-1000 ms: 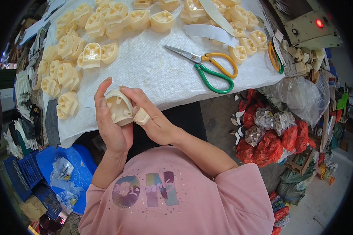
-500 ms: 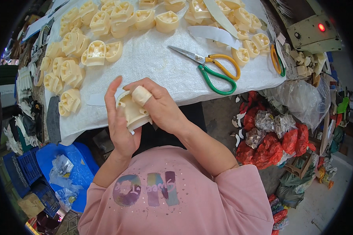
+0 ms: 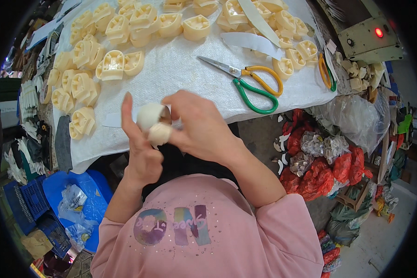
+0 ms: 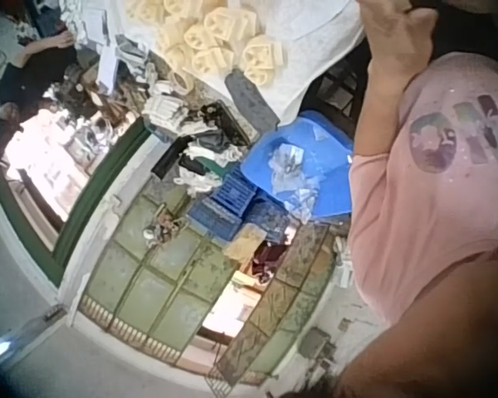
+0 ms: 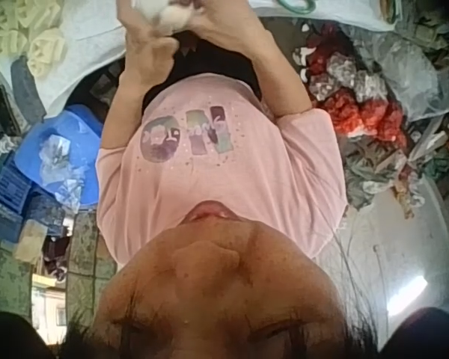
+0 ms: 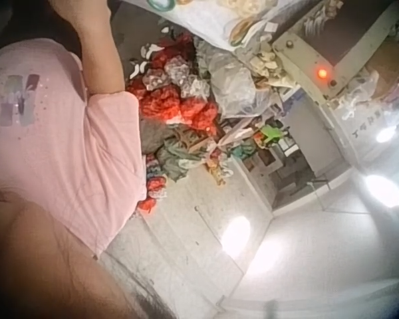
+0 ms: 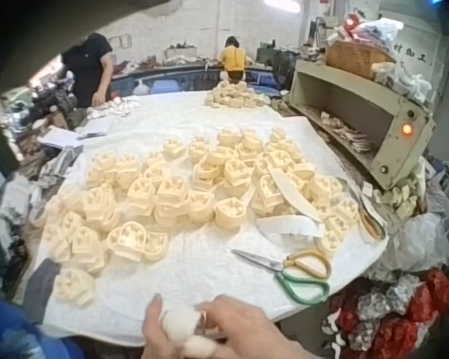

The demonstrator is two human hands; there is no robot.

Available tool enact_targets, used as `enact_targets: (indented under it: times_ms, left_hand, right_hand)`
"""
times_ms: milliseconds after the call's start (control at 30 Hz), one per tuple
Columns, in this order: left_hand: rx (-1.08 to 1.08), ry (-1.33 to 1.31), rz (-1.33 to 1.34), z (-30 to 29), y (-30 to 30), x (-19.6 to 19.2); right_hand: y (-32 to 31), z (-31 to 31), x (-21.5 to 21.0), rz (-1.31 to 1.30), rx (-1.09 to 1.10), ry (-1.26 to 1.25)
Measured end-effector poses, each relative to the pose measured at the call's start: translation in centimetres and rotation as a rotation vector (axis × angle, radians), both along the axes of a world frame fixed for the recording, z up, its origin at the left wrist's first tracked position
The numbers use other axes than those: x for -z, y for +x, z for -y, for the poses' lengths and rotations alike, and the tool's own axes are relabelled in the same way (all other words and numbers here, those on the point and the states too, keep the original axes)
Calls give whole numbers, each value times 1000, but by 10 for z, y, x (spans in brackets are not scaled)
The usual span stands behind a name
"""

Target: The recorder manually assembles cream-colored shoe components by attaching white strips and trimming excess material with scissors.

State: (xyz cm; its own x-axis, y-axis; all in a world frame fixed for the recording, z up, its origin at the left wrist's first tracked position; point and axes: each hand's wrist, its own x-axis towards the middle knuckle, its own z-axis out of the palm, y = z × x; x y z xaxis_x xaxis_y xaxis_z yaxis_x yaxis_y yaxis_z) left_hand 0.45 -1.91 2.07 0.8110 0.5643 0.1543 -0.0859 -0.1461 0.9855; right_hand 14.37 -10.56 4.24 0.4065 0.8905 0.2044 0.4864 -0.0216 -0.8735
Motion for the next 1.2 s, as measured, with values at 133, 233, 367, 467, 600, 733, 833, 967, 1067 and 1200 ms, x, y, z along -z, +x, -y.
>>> enact_targets:
  times_ms: [133, 233, 367, 467, 600, 733, 833, 967, 1067, 1200]
  left_hand:
    - [-76, 98, 17, 1, -1, 7]
    - [-5, 98, -139, -9, -4, -3]
    - [-64, 333, -150, -14, -4, -16]
    - [-48, 520, -113, -15, -1, -23]
    - [-59, 556, -134, -12, 1, -27]
    - [-133, 592, -108, -9, 5, -15]
    - [-251, 702, -38, -5, 8, -10]
    - [-358, 809, -47, 1, 17, -7]
    - [-430, 882, -96, 3, 18, -4]
    - [-489, 904, -122, -2, 17, -2]
  right_hand:
    - [-4, 1, 5, -201, -53, -31]
    - [-5, 3, 17, -140, 34, 222]
    - [13, 4, 18, -760, -53, 35]
    - [19, 0, 11, -790, -175, -154]
    - [13, 1, 10, -321, -152, -45]
    - [5, 3, 16, -296, -27, 4]
    - [9, 9, 16, -617, -90, -69]
    - [-7, 6, 16, -343, 39, 34]
    - [-20, 0, 28, -336, 153, 52]
    - [-28, -3, 43, -644, 129, 141]
